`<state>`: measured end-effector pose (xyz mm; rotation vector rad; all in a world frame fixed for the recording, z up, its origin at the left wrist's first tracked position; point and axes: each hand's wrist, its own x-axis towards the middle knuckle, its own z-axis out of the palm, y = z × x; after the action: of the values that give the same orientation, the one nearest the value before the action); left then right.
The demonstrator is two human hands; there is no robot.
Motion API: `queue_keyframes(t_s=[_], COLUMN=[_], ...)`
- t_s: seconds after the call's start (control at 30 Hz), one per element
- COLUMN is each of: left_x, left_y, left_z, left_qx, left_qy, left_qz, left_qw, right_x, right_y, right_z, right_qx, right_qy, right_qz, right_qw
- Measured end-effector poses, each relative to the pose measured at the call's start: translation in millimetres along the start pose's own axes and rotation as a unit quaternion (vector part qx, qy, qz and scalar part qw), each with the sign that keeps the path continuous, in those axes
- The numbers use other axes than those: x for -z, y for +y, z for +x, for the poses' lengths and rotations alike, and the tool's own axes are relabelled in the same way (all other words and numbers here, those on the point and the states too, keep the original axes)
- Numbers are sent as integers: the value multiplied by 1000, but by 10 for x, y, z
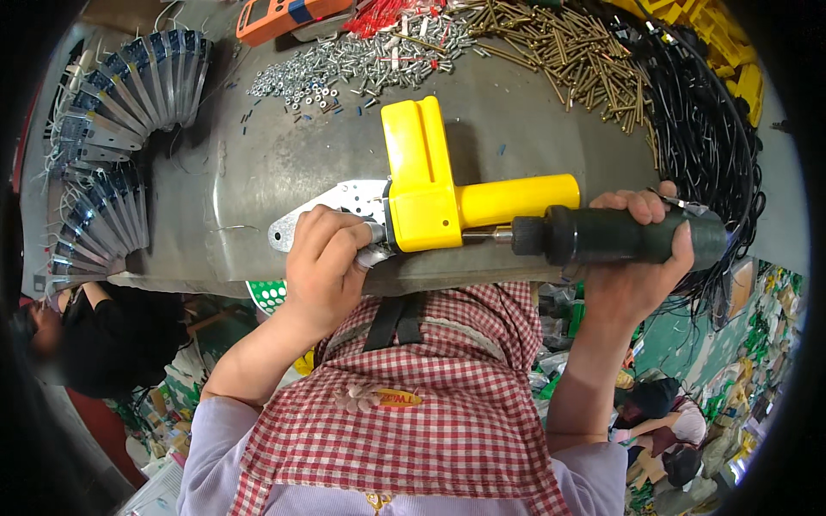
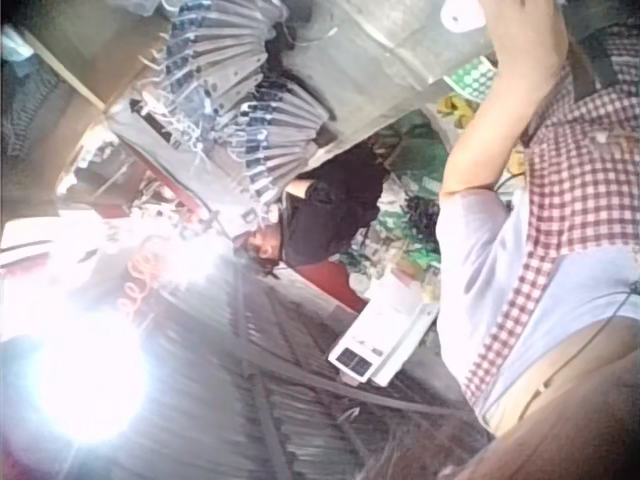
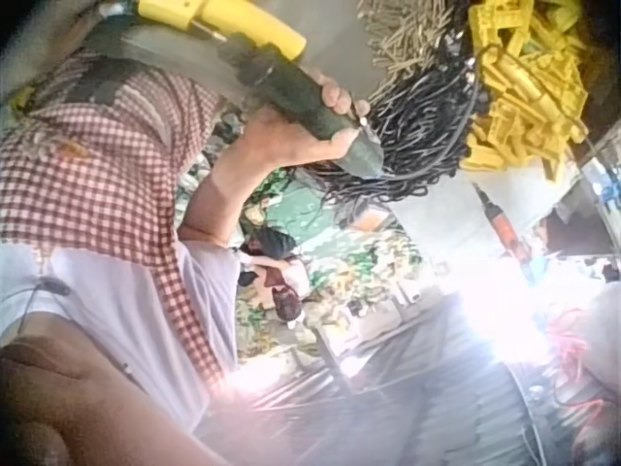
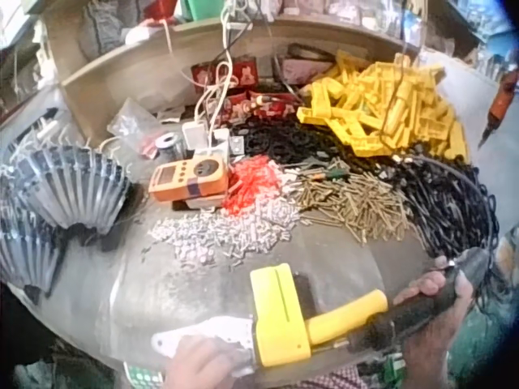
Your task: Assembling wiring and internal components into a yellow plastic device housing using a soldering iron and an electric screwdriver.
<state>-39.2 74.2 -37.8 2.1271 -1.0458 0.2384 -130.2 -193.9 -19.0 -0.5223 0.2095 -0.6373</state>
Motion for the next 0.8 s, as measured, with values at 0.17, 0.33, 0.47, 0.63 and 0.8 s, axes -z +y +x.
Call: queue_keyframes(t_s=[0.17,0.33,0.47,0.63,0.8], left_x=[-122,-80,0,42,16], left_y=[20,-10,-84,-65,-43], left_z=[-28,-63,-72,-26,23], left_qx=[-10,-4,-1,-18,-24], left_qy=[22,3,11,6,-24], left_qz=[22,4,-14,-45,-42], left_qw=[999,1000,1000,999,999], right_x=[-34,-59,-102,-95,-82], right_y=[56,52,88,131,69], right_z=[21,-27,-57,-24,-17], right_qx=[8,-3,-8,-13,12], right_qy=[-23,-18,-2,3,-2], right_qz=[73,58,53,54,32], right_qw=[997,998,999,998,999])
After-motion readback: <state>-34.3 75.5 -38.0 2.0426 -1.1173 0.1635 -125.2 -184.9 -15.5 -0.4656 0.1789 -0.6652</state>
